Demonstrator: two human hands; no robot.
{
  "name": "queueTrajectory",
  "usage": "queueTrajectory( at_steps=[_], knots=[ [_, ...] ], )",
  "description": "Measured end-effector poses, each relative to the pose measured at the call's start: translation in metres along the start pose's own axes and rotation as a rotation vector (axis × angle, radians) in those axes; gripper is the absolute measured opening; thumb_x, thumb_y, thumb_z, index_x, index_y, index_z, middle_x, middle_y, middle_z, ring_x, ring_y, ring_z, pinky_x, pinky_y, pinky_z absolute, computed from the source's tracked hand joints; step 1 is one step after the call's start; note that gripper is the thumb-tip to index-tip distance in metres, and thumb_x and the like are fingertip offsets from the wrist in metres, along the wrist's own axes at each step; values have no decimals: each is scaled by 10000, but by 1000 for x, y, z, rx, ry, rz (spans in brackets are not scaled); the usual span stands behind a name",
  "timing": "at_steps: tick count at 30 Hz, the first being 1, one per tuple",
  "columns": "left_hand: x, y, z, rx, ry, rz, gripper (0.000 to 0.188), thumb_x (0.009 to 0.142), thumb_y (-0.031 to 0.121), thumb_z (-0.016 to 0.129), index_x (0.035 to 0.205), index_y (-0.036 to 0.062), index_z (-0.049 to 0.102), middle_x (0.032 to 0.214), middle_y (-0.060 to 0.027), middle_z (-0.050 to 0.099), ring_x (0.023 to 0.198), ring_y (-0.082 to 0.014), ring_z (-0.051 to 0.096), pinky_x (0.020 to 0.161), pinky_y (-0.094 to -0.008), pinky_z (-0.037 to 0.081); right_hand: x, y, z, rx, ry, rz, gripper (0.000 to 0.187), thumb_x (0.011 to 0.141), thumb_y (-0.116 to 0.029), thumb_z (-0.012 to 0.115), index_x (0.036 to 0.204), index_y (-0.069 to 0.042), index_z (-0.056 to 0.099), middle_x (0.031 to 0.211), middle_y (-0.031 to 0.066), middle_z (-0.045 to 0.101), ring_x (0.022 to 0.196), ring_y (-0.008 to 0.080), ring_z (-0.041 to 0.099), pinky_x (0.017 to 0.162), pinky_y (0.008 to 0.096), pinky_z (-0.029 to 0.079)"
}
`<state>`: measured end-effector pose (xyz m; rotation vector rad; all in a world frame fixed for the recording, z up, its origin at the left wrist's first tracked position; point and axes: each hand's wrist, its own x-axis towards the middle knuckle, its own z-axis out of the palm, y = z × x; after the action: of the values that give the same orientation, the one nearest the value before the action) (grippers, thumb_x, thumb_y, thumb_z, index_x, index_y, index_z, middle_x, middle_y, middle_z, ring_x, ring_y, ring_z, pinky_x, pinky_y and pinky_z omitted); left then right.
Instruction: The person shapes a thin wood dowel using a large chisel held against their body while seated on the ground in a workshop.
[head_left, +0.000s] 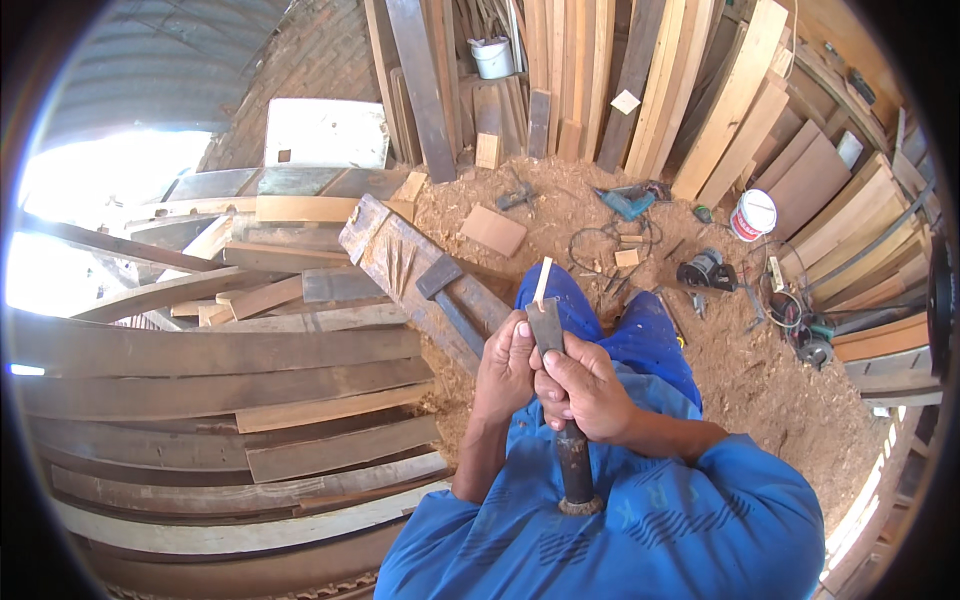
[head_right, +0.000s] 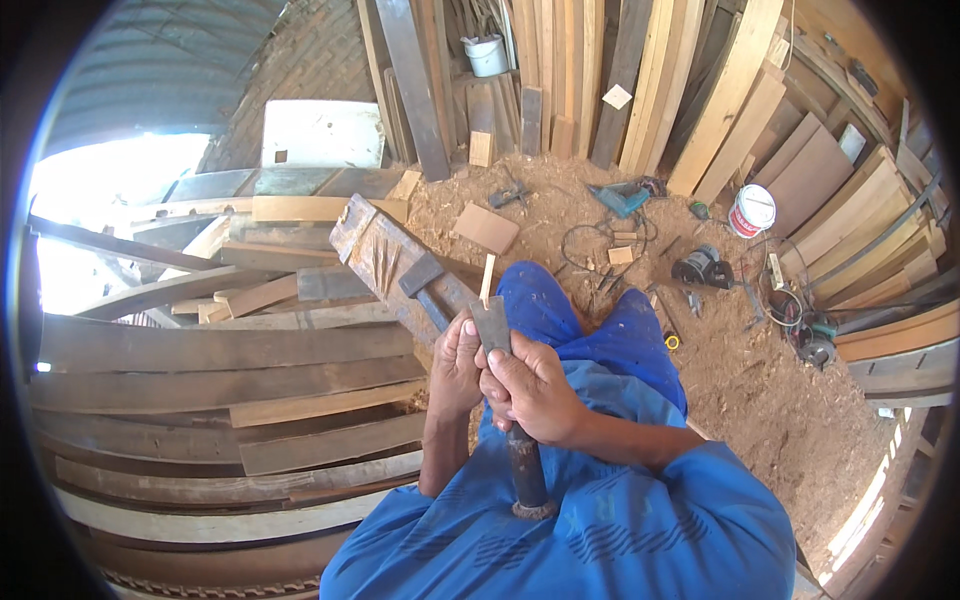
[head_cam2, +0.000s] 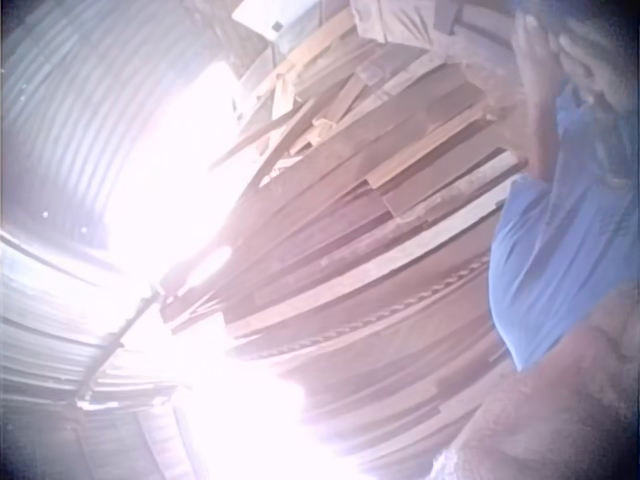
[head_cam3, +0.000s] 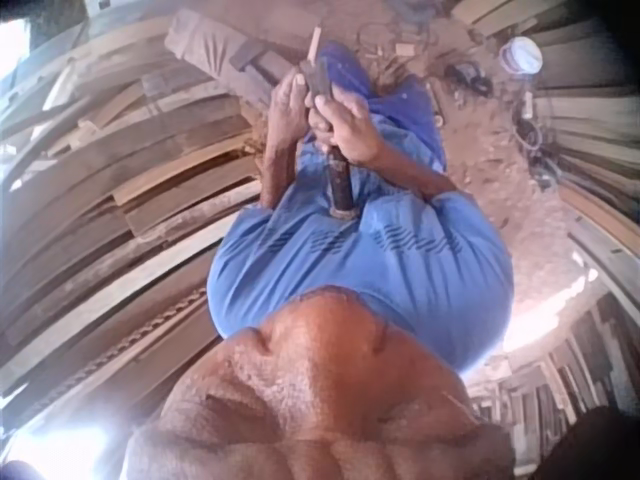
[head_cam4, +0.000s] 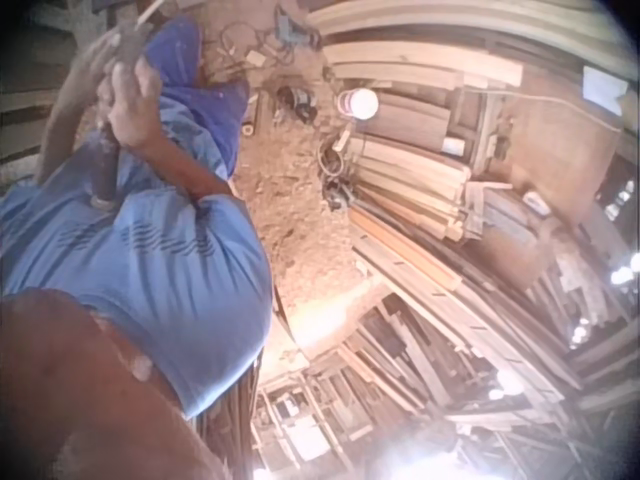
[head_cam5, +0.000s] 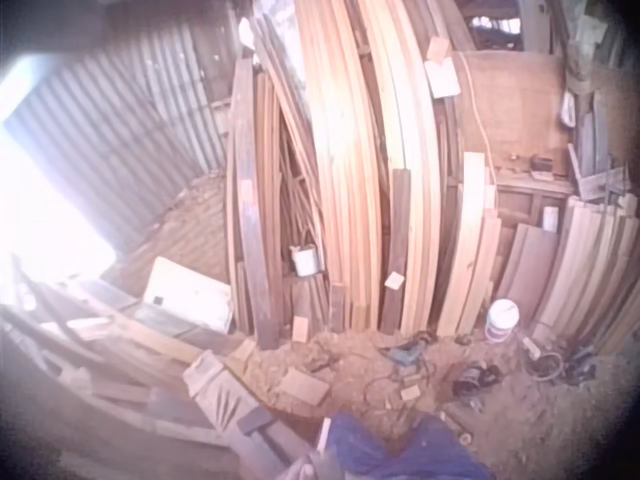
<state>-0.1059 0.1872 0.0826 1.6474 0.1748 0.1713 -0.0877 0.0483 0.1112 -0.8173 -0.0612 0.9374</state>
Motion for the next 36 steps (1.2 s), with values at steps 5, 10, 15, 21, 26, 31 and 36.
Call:
queueTrajectory(
  at_steps=[5,10,15,21,26,31,36],
  knots=[
    [0,-7,4,-14,-2,1,340,1054,241,370,830,40,527,683,-4,467,647,-89,424,585,-264,393,-1,-3,-3,-10,-11,-40,198,1030,-228,374,1005,-52,461,677,2,429,488,58,396,455,258,426],
    [-78,-49,12,-19,-214,-265,302,1030,250,446,808,68,539,615,50,410,568,-56,396,510,-239,324,-36,-39,-6,26,40,-333,174,1019,-258,420,993,-88,443,630,-6,396,445,67,362,423,263,398],
    [-42,-53,-4,-425,24,-207,272,1042,269,405,932,62,542,613,8,497,511,-47,454,458,-214,356,1,-32,-36,203,186,-165,162,1026,-223,417,1016,-69,467,688,2,432,511,63,398,484,260,426],
    [7,-27,-3,-693,-74,-195,237,1048,250,390,1023,60,529,740,-20,556,576,-70,505,514,-213,424,18,-20,-11,166,15,-87,134,1018,-182,413,1033,-63,474,722,1,450,522,61,400,493,258,436],
    [18,-4,9,-371,112,-192,252,1051,206,391,1004,60,591,761,21,559,676,-37,505,583,-193,419,14,-5,-4,180,-24,36,140,1010,-224,448,1015,-87,478,708,-14,434,489,46,385,486,260,440],
    [9,-19,-9,-93,-12,-40,263,1048,187,403,967,43,608,751,37,527,688,-38,467,596,-212,402,10,2,-3,85,-53,76,156,1013,-239,440,1005,-86,470,663,-26,400,479,45,384,472,259,430],
    [1,-4,0,-164,-23,-74,268,1050,195,399,1028,29,608,773,28,535,697,-40,443,604,-215,402,2,-3,-3,50,-17,46,166,1015,-247,436,1003,-85,469,661,-28,393,480,47,384,467,261,428]
  ],
)
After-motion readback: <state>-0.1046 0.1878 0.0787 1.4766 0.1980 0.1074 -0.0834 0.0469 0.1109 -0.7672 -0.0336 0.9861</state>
